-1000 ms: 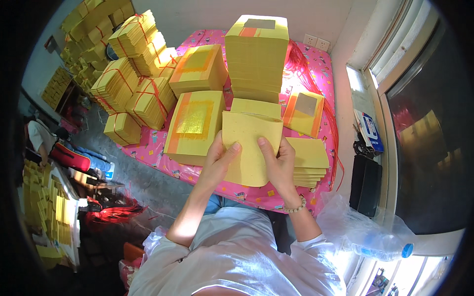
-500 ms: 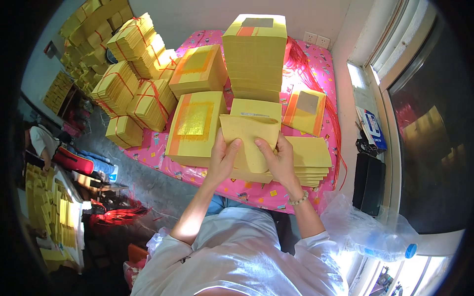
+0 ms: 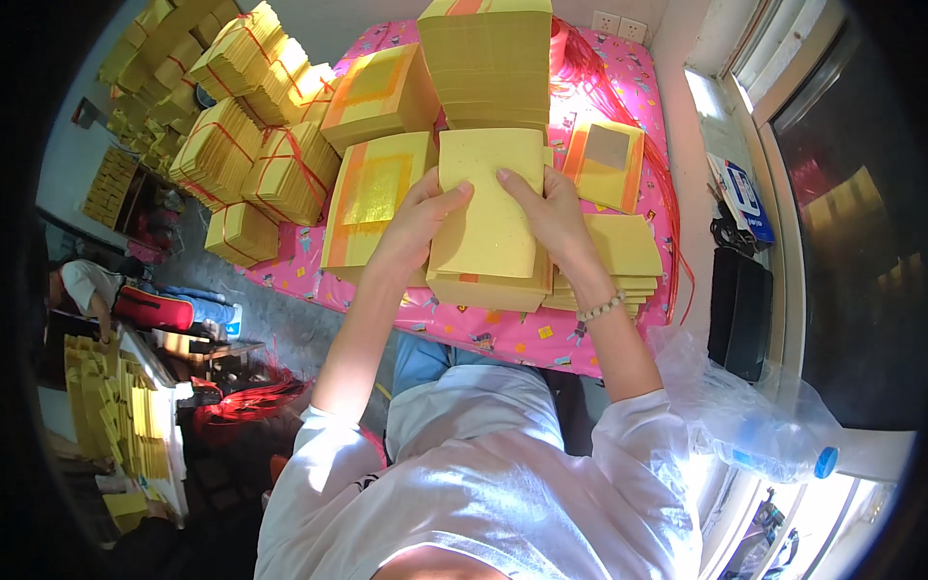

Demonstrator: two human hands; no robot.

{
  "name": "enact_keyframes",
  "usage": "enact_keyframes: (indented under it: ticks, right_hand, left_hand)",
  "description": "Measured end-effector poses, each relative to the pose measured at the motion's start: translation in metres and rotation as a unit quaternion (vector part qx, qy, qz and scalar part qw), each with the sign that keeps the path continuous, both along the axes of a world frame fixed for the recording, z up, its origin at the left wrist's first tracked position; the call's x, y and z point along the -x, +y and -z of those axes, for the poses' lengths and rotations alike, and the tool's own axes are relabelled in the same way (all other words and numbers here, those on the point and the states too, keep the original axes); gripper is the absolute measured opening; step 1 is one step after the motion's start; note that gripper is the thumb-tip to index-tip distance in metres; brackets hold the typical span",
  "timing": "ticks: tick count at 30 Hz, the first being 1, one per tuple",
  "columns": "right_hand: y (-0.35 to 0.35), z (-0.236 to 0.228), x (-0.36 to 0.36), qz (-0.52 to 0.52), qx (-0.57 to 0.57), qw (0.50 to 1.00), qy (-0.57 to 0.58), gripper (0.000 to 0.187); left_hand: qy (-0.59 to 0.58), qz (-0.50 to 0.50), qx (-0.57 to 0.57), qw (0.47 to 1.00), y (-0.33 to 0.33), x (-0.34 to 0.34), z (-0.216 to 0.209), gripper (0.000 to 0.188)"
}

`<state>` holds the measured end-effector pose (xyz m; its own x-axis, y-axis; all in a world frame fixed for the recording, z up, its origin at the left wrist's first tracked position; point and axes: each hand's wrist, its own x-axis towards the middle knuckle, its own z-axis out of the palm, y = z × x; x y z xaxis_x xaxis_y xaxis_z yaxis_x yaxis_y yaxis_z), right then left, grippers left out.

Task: The person repeatedly folds yellow paper sheets into small pouches with a clear window. They pick up a sheet, fold the sides and bottom to form a pocket, and place the finished pouch onto a growing stack on the table. The process is repetitive and involves handling the paper by hand.

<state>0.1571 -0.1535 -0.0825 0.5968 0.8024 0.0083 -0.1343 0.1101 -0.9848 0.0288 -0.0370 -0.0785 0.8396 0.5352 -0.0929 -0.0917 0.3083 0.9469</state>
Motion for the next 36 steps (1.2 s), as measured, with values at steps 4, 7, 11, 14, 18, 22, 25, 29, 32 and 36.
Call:
enact_keyframes:
  ticks: [4,7,11,14,18,22,25,29,32,36]
  right_hand:
    - [-0.001,-0.002,0.002,0.005,0.010,1.000,0.002,0.030]
    - [-0.002,-0.004,0.004,0.005,0.000,1.000,0.004,0.029]
    - [-0.005,-0.006,0.001,0.026,-0.036,0.999,0.007,0.028]
    - [-0.007,-0.005,0.003,0.044,-0.057,0.997,-0.020,0.026]
    - [-0.010,-0.005,0.005,0.057,-0.068,0.996,-0.015,0.024]
    - [-0.012,0.002,-0.003,0.072,-0.053,0.995,-0.053,0.022]
    - [-0.017,-0.003,0.000,0.041,-0.021,0.997,-0.060,0.022]
    - [-0.035,-0.010,0.023,-0.008,0.001,0.999,-0.040,0.023]
    - [-0.037,-0.006,0.026,-0.007,-0.001,1.000,-0.027,0.026]
    - [-0.041,-0.012,0.028,-0.025,0.006,1.000,-0.005,0.027]
  left_hand:
    - [-0.010,0.008,0.018,1.000,0.000,-0.002,0.004,0.040]
    - [-0.033,-0.018,-0.038,0.999,-0.006,-0.001,0.002,0.041]
    - [-0.062,-0.027,-0.100,0.993,-0.011,0.006,0.004,0.042]
    - [-0.057,-0.037,-0.078,0.995,-0.020,0.007,-0.001,0.036]
    - [-0.050,-0.019,-0.091,0.994,-0.021,0.015,-0.001,0.043]
    - [-0.051,-0.003,-0.099,0.994,-0.022,0.020,-0.004,0.045]
    - [-0.059,-0.012,-0.087,0.994,-0.022,0.024,-0.001,0.039]
    - [-0.053,-0.012,-0.056,0.997,-0.023,0.027,-0.007,0.036]
    - [-0.061,-0.011,-0.073,0.995,-0.025,0.025,-0.004,0.036]
    - [-0.056,-0.013,-0.056,0.997,-0.023,0.026,-0.008,0.034]
